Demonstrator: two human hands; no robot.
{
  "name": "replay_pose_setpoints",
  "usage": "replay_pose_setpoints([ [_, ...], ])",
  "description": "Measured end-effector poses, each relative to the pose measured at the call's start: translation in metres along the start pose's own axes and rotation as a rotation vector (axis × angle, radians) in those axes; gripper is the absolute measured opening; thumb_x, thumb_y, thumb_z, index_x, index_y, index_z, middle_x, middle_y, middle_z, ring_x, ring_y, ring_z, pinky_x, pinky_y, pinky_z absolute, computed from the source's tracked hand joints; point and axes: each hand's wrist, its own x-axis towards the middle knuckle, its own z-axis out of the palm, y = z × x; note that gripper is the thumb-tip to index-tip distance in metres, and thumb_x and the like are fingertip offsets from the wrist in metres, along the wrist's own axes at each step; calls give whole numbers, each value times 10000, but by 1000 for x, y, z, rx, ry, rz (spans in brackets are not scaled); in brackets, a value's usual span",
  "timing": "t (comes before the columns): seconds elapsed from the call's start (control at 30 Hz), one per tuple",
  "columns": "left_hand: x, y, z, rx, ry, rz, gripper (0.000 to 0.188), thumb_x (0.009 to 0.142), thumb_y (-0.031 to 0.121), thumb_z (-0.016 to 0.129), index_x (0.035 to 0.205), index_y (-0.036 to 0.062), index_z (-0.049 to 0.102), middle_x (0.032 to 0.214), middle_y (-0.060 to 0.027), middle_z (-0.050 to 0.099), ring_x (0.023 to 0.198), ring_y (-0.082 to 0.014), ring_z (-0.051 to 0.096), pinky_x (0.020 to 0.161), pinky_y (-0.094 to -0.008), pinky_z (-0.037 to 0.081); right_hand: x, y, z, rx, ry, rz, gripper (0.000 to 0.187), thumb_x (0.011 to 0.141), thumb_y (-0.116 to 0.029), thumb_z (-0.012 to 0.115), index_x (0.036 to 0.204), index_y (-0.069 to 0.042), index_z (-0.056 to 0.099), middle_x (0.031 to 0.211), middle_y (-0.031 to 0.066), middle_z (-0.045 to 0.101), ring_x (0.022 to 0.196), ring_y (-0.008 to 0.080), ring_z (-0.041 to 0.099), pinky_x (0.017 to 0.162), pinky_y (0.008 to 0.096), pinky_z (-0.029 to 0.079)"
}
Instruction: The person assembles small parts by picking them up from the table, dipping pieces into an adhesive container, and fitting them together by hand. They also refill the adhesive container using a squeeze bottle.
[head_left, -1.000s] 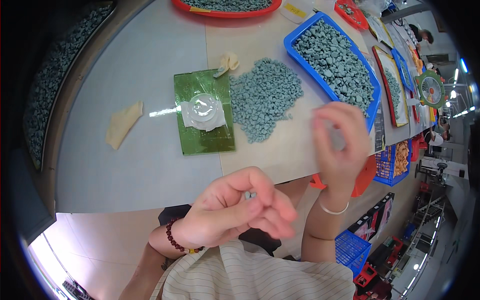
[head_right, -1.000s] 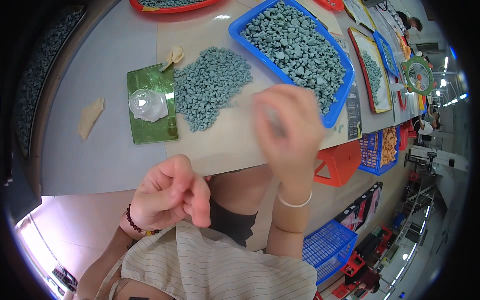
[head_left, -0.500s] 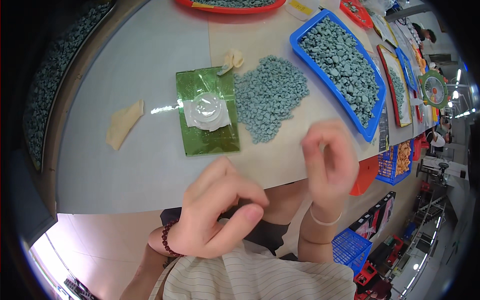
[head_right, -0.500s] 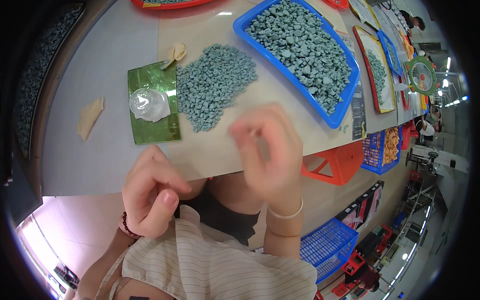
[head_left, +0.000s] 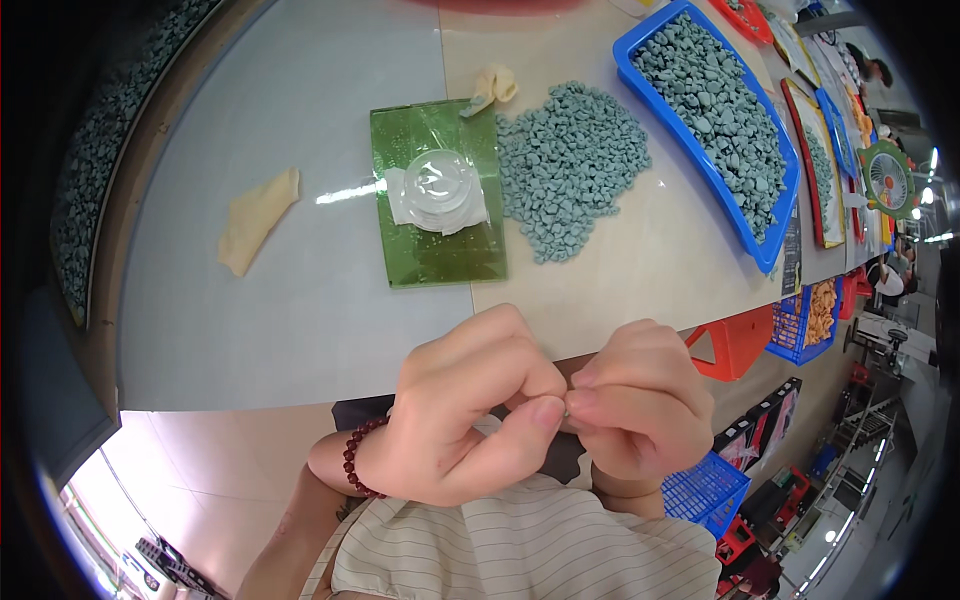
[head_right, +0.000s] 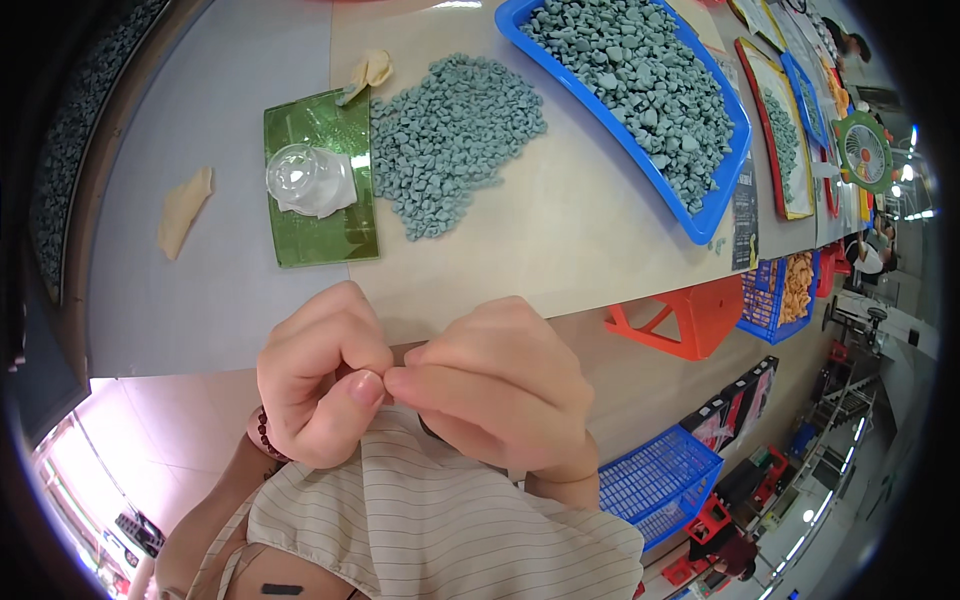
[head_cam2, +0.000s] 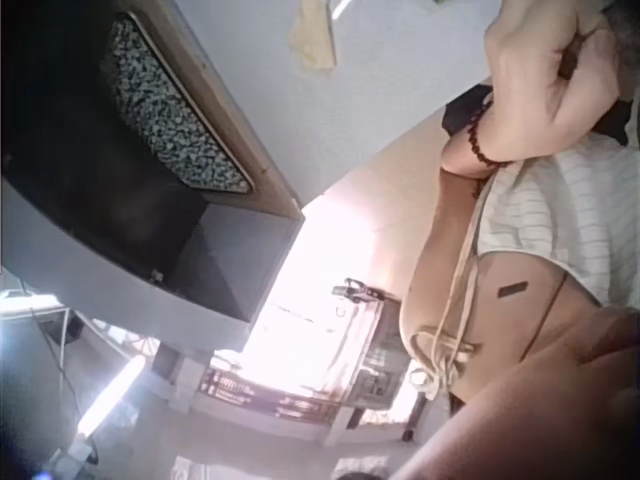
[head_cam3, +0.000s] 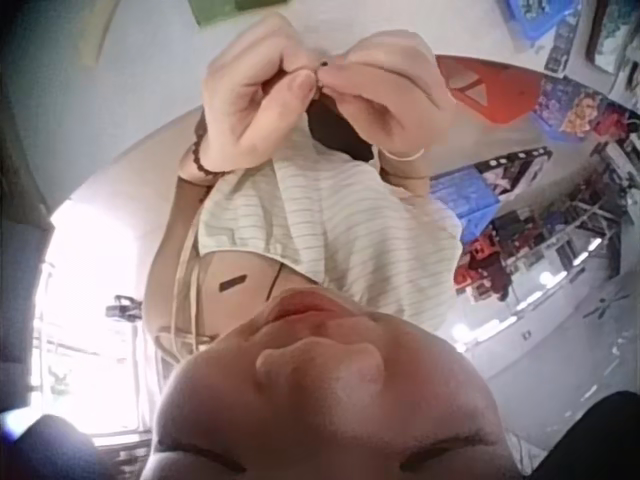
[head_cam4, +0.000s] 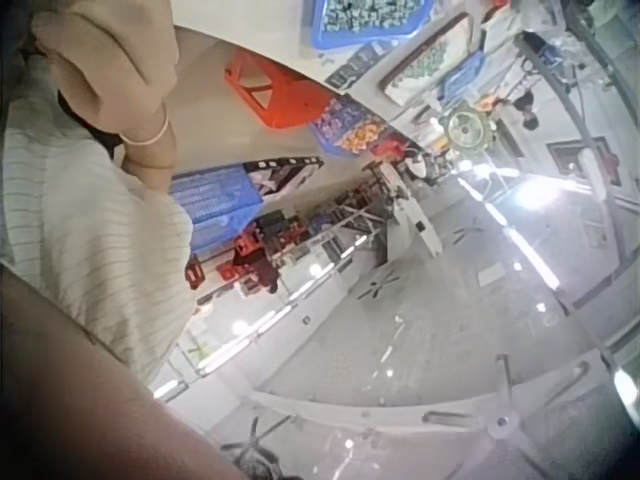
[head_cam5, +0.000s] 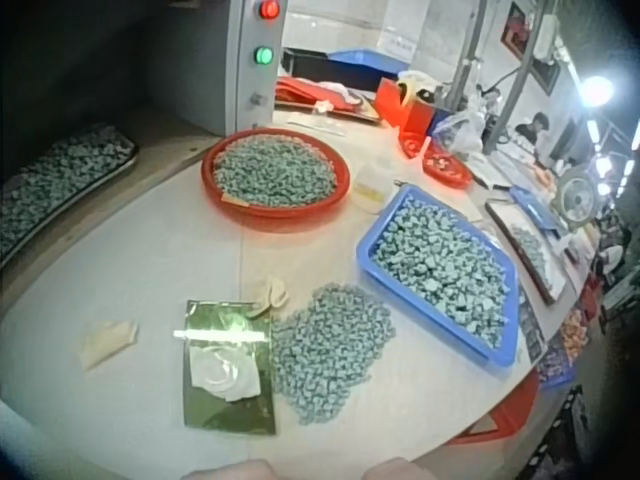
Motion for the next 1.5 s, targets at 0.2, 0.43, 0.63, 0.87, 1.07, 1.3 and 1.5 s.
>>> replay_pose_setpoints([
  [0.2, -4, 3, -3, -130, 3, -78, 140, 746, 103, 497, 632, 23, 484, 636, -35, 470, 557, -124, 376, 486, -239, 293, 4, -3, -1, -277, -11, -267, 252, 595, -22, 692, 841, -46, 645, 853, 40, 579, 618, 146, 544, 509, 255, 365],
  [0.43, -5, -1, -11, -241, 49, 50, 100, 816, 4, 450, 816, -4, 549, 784, -73, 482, 569, -103, 401, 511, -212, 328, 31, -13, -5, -237, -143, -161, 262, 564, -16, 687, 819, -45, 637, 798, 52, 591, 681, 169, 559, 522, 281, 379],
  [0.63, -15, 13, 8, -784, 236, -68, 187, 916, 145, 412, 906, 14, 545, 768, -64, 531, 570, -114, 451, 537, -236, 385, 76, 22, 9, -438, 22, -288, 239, 549, 26, 657, 771, -46, 612, 777, 46, 581, 698, 218, 537, 557, 320, 405],
  [0.87, -10, 0, -22, -479, -143, 215, 137, 837, 125, 595, 905, 6, 602, 848, -91, 603, 617, -148, 527, 555, -252, 422, 91, 22, 30, -601, -213, -363, 214, 557, 17, 683, 748, -50, 610, 831, 65, 574, 778, 253, 518, 663, 326, 420],
  [1.07, -11, -5, -21, -541, -69, 232, 123, 794, 7, 601, 907, -41, 586, 890, -178, 622, 655, -158, 571, 563, -247, 451, 92, 15, 31, -697, -258, -346, 228, 547, 0, 688, 752, -67, 616, 841, 65, 569, 788, 262, 513, 680, 329, 426],
  [1.3, -16, 4, -26, -637, -92, -1, 167, 788, -40, 553, 947, -21, 601, 903, -113, 614, 722, -163, 581, 658, -254, 462, 91, 10, 26, -611, -241, -279, 200, 578, 1, 671, 762, -53, 613, 831, 72, 565, 768, 248, 510, 649, 314, 413],
  [1.5, -8, -5, -36, -522, -33, 125, 113, 742, 5, 648, 836, -18, 590, 800, -189, 622, 744, -240, 622, 638, -313, 509, 46, 1, 13, 450, 15, 269, 96, 736, 16, 574, 827, 49, 573, 888, 163, 581, 795, 187, 552, 723, 286, 442],
])
